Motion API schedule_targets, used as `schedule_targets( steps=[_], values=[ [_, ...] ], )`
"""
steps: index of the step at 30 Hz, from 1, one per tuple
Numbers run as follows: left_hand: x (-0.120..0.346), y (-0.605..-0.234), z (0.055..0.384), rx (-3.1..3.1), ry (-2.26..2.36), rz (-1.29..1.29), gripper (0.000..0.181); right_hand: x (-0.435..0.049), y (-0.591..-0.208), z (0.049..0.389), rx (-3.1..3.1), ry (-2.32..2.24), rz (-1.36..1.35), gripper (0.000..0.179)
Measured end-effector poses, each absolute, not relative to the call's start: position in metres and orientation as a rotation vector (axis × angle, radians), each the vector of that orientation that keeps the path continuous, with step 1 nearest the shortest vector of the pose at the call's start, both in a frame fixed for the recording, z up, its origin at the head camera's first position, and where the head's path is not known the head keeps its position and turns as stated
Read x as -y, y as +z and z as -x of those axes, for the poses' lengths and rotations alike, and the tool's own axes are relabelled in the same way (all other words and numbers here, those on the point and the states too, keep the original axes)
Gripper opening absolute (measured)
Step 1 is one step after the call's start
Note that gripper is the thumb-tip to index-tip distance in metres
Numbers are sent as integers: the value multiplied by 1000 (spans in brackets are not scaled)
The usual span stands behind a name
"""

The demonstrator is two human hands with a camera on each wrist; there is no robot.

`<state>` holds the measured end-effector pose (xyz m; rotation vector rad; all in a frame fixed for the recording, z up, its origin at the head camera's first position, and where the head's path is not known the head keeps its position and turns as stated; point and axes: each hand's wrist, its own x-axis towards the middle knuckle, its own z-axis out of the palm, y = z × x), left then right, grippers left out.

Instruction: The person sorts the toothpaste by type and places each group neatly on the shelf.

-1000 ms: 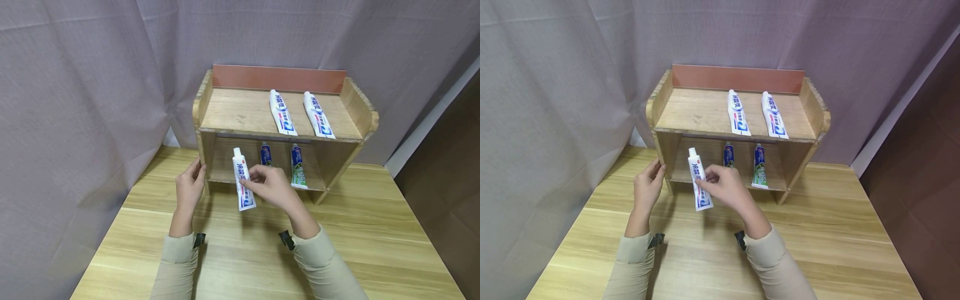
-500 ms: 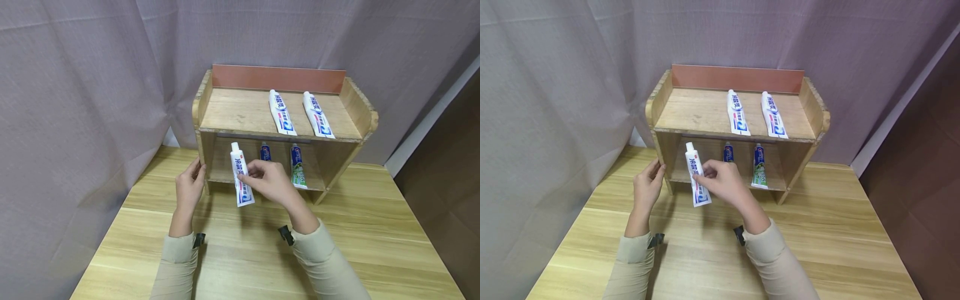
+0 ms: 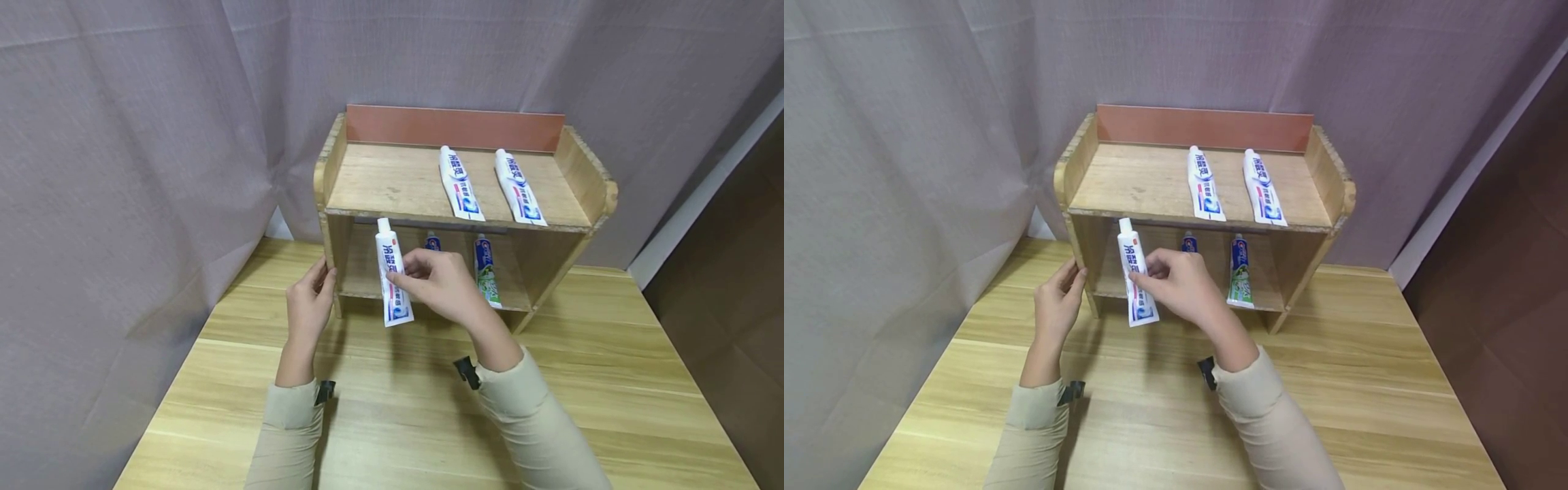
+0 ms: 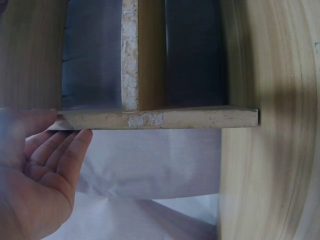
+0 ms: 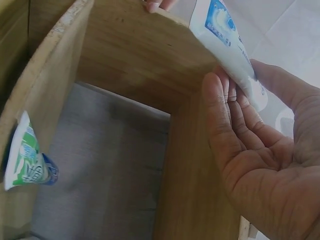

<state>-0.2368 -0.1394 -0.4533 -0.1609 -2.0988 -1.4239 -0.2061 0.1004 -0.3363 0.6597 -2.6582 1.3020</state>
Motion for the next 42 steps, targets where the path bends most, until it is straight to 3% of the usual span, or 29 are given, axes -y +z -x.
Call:
schedule_targets(
  steps=[30, 42],
  values=[
    [140, -455, 237, 2111, -1429, 157, 35, -94, -291, 218, 2639, 1213, -617, 26],
    [140, -455, 237, 2107, -1436, 164, 35, -87, -256, 226, 2671, 1128, -660, 27]
  ],
)
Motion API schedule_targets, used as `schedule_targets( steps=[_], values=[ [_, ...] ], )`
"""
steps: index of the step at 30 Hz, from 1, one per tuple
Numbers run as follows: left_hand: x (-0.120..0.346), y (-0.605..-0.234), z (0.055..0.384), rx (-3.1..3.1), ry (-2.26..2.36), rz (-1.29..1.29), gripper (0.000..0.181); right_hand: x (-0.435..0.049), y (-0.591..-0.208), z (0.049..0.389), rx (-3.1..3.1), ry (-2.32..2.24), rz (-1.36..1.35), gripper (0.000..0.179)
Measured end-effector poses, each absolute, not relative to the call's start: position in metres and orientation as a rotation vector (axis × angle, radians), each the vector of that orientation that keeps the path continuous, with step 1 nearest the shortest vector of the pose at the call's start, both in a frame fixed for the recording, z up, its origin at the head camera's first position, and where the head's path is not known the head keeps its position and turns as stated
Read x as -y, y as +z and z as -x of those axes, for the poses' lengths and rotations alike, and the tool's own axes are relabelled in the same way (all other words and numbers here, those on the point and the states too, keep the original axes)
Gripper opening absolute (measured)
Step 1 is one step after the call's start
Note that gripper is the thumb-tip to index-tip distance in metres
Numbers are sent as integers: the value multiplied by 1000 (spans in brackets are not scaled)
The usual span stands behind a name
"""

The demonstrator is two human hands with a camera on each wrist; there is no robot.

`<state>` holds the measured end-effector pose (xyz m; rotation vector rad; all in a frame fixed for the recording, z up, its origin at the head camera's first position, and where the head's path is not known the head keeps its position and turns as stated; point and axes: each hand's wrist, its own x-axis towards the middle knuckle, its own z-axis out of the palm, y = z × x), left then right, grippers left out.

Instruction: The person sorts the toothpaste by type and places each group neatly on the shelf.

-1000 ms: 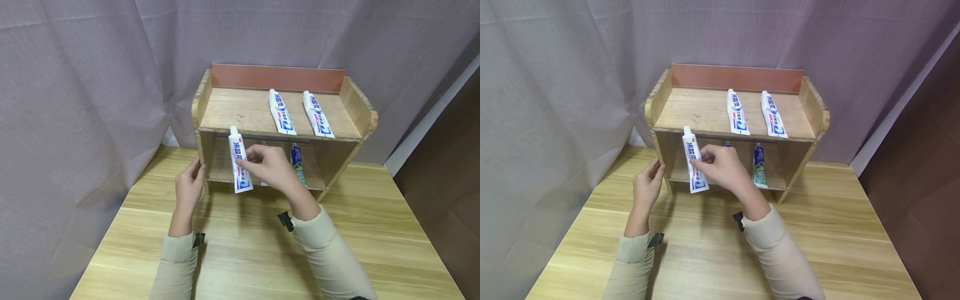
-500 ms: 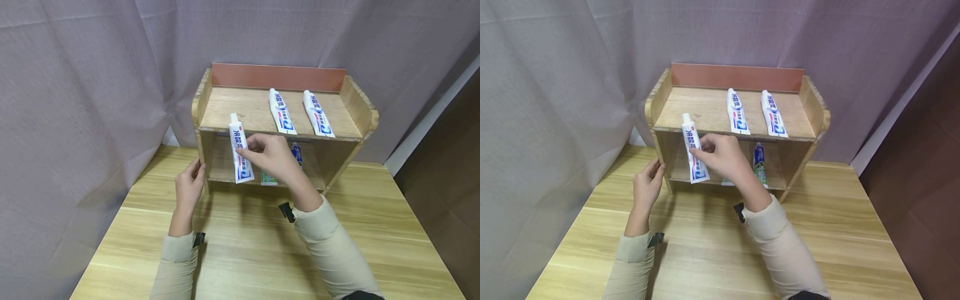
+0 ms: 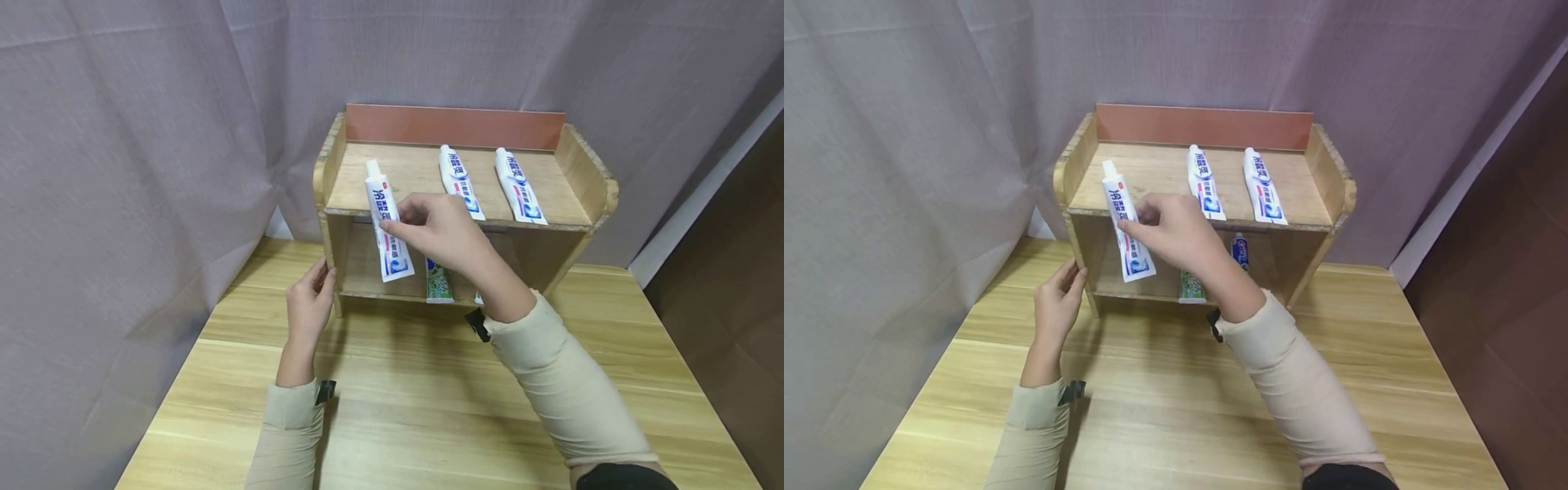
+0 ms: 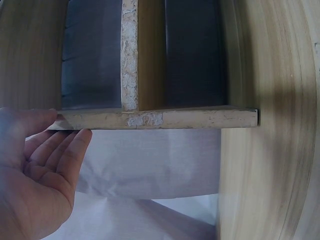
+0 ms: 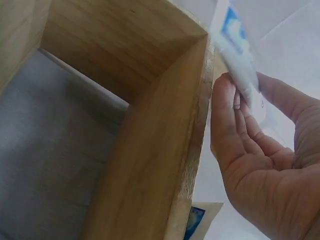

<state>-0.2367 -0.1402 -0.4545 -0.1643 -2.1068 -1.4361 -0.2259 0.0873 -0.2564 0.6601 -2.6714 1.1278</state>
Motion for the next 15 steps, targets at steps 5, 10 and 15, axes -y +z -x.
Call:
schedule_targets(
  steps=[5, 10, 15],
  values=[
    [140, -455, 237, 2106, -1438, 156, 35, -86, -241, 240, 2736, 1156, -673, 26],
    [140, -455, 238, 2099, -1423, 150, 35, -86, -228, 256, 2795, 1329, -599, 27],
    [140, -456, 238, 2099, -1430, 159, 36, -87, -220, 264, 2820, 1447, -512, 30]
  ],
)
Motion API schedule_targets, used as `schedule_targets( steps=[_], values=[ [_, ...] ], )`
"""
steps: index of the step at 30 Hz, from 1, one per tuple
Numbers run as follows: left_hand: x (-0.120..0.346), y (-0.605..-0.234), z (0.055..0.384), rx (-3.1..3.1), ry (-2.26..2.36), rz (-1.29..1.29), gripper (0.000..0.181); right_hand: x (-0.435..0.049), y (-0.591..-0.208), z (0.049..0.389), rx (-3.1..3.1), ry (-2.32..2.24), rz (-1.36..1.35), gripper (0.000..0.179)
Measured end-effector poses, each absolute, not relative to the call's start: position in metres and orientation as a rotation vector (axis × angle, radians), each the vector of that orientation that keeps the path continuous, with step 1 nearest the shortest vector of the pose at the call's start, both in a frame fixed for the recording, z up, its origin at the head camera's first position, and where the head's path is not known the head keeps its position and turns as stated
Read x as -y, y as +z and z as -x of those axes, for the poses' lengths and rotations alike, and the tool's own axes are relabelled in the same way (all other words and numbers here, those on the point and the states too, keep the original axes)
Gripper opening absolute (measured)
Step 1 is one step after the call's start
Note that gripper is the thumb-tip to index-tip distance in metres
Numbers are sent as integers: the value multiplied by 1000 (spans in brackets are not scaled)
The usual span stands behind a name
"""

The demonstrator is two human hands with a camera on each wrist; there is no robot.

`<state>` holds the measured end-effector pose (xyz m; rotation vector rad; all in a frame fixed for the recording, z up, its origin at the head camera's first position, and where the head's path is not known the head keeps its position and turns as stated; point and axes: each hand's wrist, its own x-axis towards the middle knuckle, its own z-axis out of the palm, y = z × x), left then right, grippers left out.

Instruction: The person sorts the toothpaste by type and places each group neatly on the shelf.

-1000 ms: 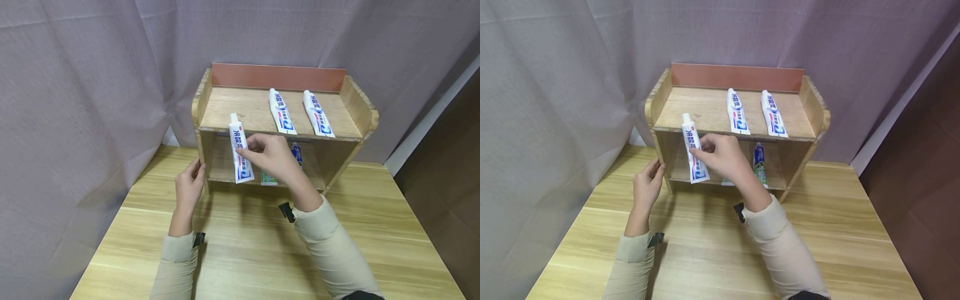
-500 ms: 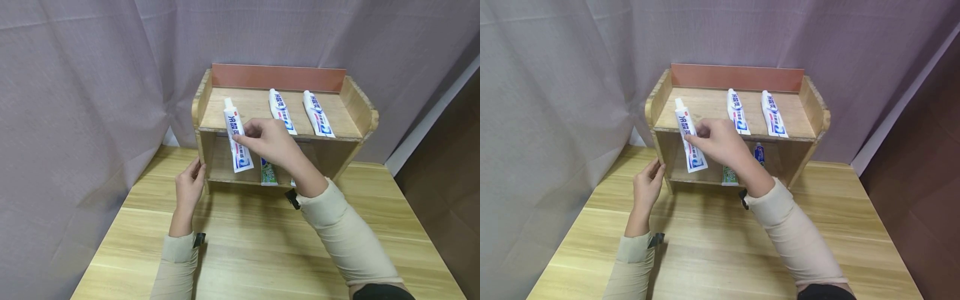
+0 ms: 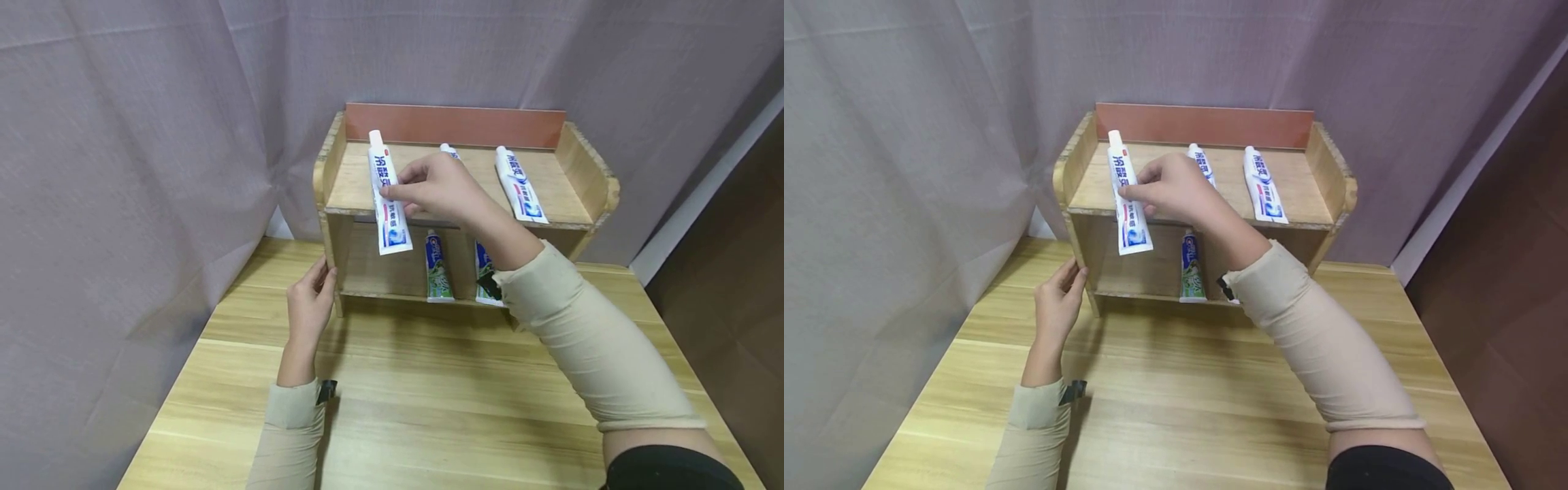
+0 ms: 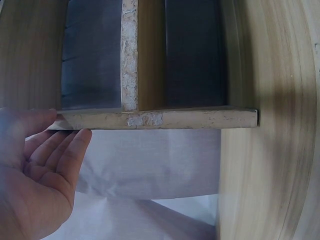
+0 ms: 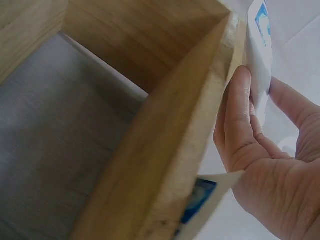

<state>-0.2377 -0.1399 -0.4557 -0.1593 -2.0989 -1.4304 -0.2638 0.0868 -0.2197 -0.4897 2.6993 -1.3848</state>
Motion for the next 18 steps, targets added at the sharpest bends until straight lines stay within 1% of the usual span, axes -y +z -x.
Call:
schedule_targets(
  steps=[5, 12, 18],
  values=[
    [139, -456, 237, 2097, -1451, 153, 36, -86, -210, 268, -2677, -1377, 448, 33],
    [139, -456, 239, 2093, -1435, 167, 35, -80, -195, 283, -2571, -1424, 388, 37],
    [140, -457, 239, 2099, -1439, 153, 36, -71, -188, 298, -2573, -1330, 347, 34]
  ],
)
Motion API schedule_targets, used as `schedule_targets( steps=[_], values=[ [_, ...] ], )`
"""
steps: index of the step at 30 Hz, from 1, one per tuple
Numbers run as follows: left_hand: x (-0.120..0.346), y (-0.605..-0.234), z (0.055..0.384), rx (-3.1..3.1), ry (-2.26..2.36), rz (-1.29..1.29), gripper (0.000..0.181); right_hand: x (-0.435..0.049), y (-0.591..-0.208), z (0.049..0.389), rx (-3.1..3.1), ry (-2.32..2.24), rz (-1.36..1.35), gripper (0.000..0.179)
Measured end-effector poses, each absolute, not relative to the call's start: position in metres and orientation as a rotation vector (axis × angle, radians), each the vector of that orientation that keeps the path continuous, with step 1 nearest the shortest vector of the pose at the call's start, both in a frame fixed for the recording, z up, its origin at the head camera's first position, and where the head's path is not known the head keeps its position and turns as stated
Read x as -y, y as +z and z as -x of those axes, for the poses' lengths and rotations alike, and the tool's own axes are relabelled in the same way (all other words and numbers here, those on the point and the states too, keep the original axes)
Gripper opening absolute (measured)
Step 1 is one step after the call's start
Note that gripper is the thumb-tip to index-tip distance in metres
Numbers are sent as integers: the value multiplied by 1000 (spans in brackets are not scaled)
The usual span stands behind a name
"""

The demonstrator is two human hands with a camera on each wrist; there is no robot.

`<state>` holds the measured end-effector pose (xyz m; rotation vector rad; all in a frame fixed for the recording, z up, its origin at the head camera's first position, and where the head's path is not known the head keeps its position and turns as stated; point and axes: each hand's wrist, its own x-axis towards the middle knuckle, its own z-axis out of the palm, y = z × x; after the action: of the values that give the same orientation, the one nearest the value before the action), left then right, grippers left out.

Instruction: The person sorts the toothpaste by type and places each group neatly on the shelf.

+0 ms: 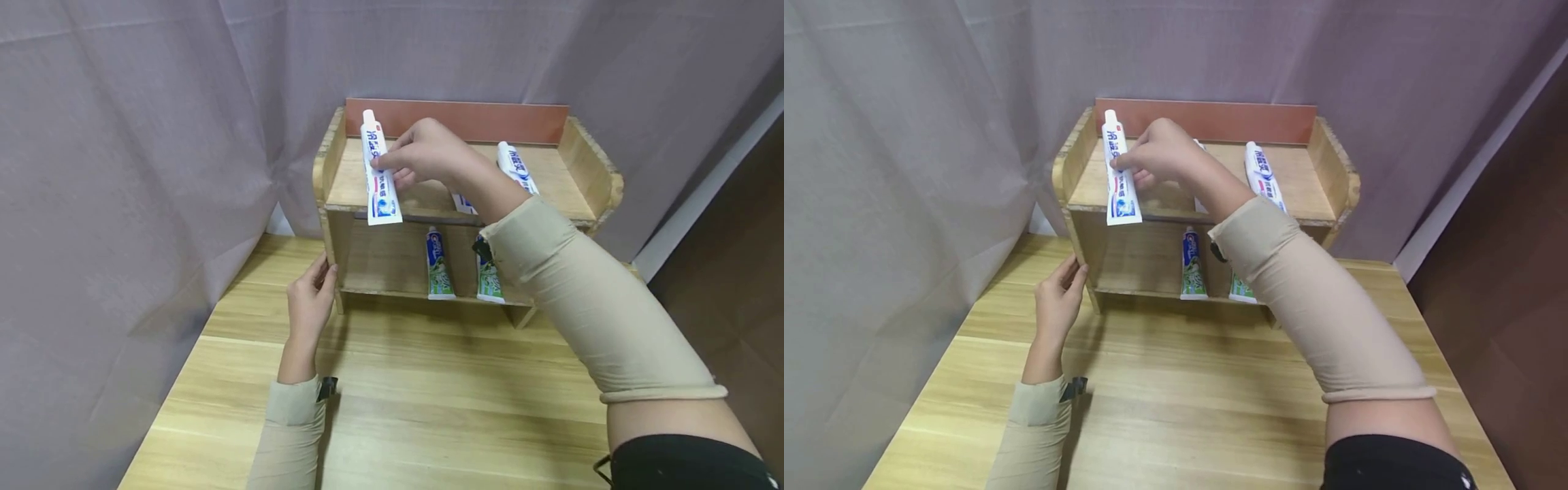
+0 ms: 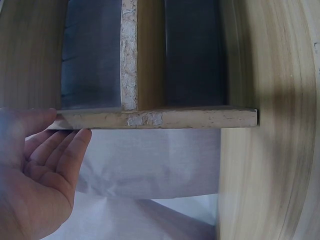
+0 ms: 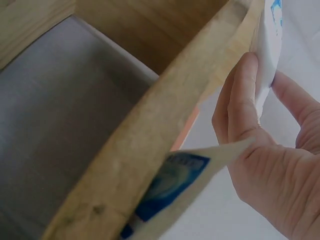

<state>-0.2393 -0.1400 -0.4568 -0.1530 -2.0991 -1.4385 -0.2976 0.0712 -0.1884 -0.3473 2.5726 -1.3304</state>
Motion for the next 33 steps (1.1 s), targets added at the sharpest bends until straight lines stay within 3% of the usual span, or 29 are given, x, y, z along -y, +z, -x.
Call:
schedule_targets(
  steps=[16, 33],
  values=[
    [138, -455, 236, 2080, -1461, 169, 35, -72, -184, 326, -2629, -1083, 213, 33],
    [138, -454, 234, 2093, -1441, 157, 35, -82, -191, 324, -2746, -913, 301, 36]
  ],
)
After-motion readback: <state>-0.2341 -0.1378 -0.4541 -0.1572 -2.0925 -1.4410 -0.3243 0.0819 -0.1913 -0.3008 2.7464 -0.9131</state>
